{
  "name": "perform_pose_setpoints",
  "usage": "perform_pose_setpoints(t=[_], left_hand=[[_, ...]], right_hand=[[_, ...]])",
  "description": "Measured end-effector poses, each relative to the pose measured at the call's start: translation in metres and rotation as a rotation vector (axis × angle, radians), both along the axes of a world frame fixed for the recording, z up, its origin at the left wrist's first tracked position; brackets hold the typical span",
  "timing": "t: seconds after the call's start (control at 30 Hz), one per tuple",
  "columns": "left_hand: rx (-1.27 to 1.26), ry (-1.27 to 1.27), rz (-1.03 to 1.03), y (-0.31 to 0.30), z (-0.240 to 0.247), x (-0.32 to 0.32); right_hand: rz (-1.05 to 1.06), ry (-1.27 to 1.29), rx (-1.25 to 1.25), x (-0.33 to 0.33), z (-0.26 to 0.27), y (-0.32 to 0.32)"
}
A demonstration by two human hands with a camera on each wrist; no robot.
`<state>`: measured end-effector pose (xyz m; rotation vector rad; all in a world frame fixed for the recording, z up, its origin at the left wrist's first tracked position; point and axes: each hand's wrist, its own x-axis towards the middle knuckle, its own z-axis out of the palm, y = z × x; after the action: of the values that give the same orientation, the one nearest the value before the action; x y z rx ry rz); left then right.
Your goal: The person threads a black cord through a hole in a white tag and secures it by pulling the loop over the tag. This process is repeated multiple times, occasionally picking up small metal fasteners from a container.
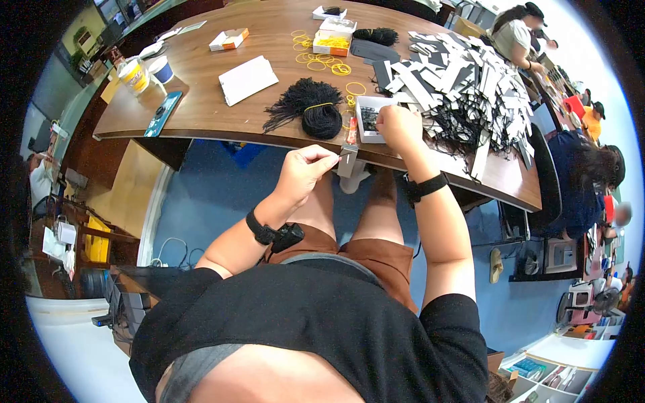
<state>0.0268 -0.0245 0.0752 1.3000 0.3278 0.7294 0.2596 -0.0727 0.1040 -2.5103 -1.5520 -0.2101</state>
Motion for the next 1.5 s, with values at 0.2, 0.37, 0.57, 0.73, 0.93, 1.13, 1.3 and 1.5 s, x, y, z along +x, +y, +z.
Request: perform_pose_setpoints(t=[0.2, 0.37, 0.57, 0.73, 0.93, 1.13, 1.3, 1.5], left_hand=[[0.016, -0.005, 0.044, 0.0, 0.005, 0.0], [-0.029, -0.009, 0.061, -0.002, 0.009, 0.004], [-0.037, -0.025, 0.059, -0.006, 0.013, 0.007], [-0.073, -0.023, 0.054, -0.008, 0.017, 0.008], [-0.115, -0.021, 0.046, -0.006, 0.021, 0.003], [-0.163, -0.031, -0.001, -0.009, 0.026, -0.001], [-0.176, -0.052, -0.034, -0.009, 0.025, -0.004], [-0.195, -0.073, -0.059, -0.008, 0.023, -0.006]], right_hand=[[0.042, -0.126, 0.246, -0.008, 0.002, -0.015], [0.094, -0.17, 0.524, -0.02, 0.004, -0.027], [0.06, -0.162, 0.553, -0.026, 0.005, -0.034], [0.055, -0.14, 0.587, -0.023, 0.008, -0.033], [0.211, 1.563, 0.495, -0.057, 0.019, -0.062], [0.326, 1.959, 0.431, -0.082, 0.016, -0.07], [0.296, 1.98, 0.411, -0.083, 0.014, -0.067], [0.335, 2.013, 0.373, -0.084, 0.016, -0.067]])
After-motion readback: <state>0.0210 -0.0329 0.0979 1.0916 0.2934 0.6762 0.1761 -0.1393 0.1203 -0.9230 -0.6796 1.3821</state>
